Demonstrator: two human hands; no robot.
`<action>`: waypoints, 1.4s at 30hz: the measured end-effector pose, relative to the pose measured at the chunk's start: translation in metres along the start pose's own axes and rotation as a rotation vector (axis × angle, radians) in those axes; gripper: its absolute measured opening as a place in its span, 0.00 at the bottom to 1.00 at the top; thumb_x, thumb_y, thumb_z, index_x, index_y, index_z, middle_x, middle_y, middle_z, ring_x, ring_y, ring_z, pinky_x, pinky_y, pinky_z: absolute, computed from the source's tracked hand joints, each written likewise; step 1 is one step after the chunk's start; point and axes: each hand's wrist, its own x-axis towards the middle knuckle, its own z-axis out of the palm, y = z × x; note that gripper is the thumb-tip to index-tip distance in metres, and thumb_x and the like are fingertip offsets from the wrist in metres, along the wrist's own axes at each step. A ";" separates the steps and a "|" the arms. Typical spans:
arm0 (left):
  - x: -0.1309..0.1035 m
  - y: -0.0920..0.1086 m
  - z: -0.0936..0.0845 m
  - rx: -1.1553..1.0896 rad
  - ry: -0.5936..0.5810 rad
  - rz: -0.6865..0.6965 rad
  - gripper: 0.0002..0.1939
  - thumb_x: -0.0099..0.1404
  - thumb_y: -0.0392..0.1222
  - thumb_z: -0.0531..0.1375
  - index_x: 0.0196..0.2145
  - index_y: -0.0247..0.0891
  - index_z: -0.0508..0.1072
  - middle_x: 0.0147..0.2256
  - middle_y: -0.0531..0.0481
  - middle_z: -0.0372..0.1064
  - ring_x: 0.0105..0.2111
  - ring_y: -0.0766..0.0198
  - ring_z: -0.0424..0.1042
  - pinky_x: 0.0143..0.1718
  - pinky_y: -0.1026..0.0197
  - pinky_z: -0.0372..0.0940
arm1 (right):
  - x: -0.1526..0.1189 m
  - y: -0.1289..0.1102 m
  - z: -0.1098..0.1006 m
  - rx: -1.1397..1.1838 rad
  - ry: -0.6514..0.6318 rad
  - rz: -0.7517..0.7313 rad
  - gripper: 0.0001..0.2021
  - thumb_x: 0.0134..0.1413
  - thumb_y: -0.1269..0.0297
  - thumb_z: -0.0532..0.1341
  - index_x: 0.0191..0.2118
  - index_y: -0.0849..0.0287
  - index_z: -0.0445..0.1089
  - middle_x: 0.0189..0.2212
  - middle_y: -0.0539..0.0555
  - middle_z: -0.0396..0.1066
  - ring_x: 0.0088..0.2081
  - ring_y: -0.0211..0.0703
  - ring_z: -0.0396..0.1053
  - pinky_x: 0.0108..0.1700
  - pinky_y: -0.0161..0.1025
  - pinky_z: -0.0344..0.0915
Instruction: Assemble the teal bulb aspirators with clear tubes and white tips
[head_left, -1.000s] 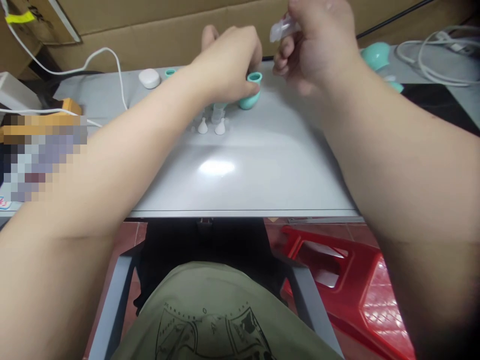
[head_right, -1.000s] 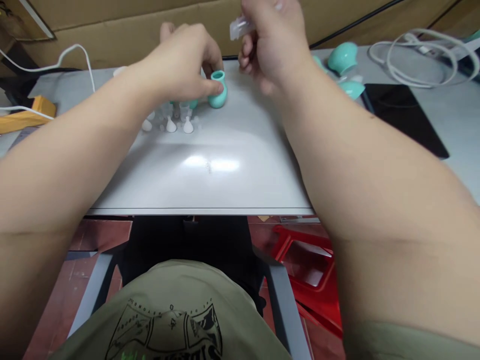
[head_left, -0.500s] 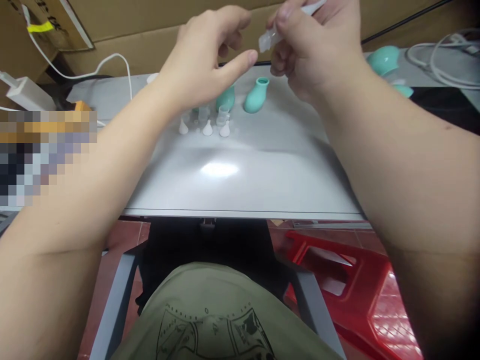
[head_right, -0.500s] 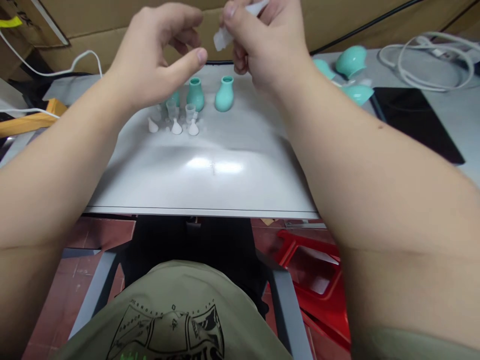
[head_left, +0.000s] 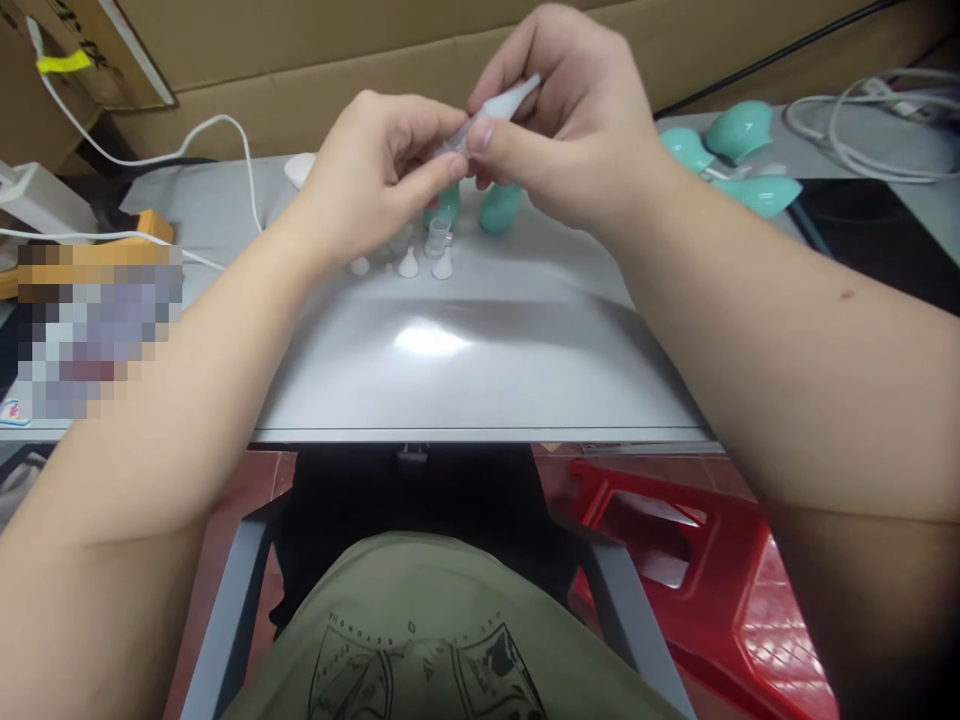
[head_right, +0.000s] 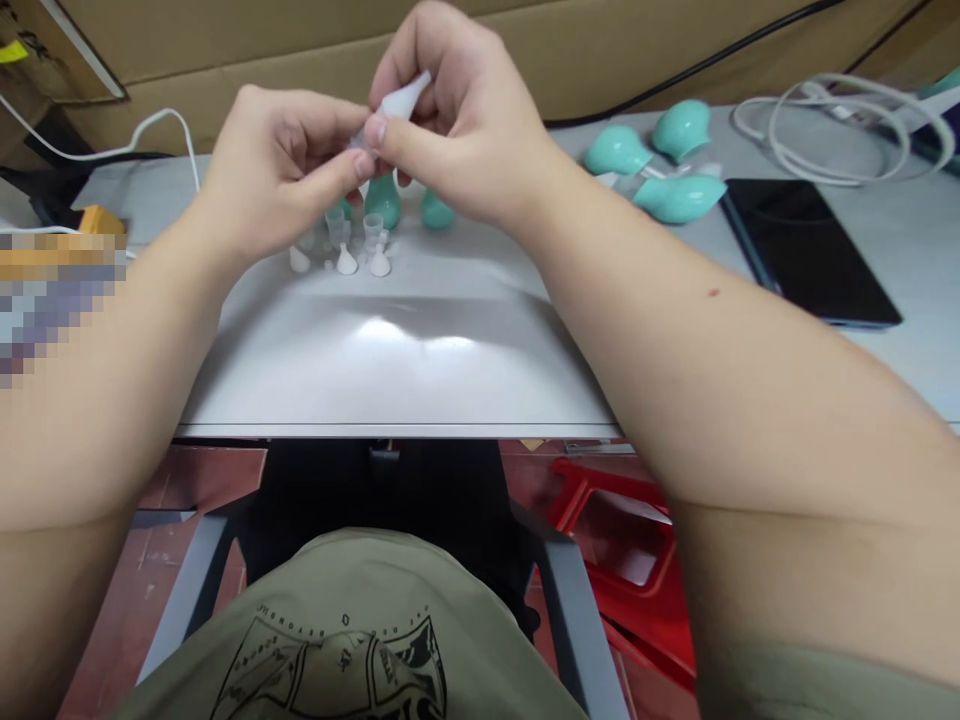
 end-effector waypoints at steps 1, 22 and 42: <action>-0.001 -0.002 0.000 0.026 -0.011 -0.028 0.19 0.73 0.65 0.63 0.42 0.53 0.89 0.34 0.46 0.81 0.30 0.48 0.77 0.31 0.42 0.67 | -0.001 0.000 -0.001 -0.010 -0.008 -0.007 0.25 0.54 0.39 0.79 0.35 0.51 0.69 0.32 0.50 0.72 0.31 0.40 0.71 0.33 0.42 0.69; -0.018 0.060 0.007 0.214 -0.222 -0.041 0.25 0.79 0.70 0.61 0.58 0.55 0.86 0.39 0.49 0.86 0.61 0.41 0.78 0.59 0.36 0.70 | -0.001 0.005 0.004 -0.069 -0.050 -0.057 0.24 0.60 0.41 0.77 0.35 0.53 0.69 0.31 0.51 0.72 0.30 0.40 0.74 0.29 0.40 0.70; 0.012 -0.001 -0.014 -0.215 0.177 -0.127 0.31 0.57 0.83 0.76 0.33 0.53 0.85 0.27 0.53 0.79 0.22 0.59 0.72 0.22 0.49 0.64 | -0.003 -0.030 0.014 -0.012 0.204 0.134 0.15 0.75 0.67 0.67 0.35 0.52 0.64 0.26 0.48 0.75 0.27 0.39 0.78 0.27 0.36 0.76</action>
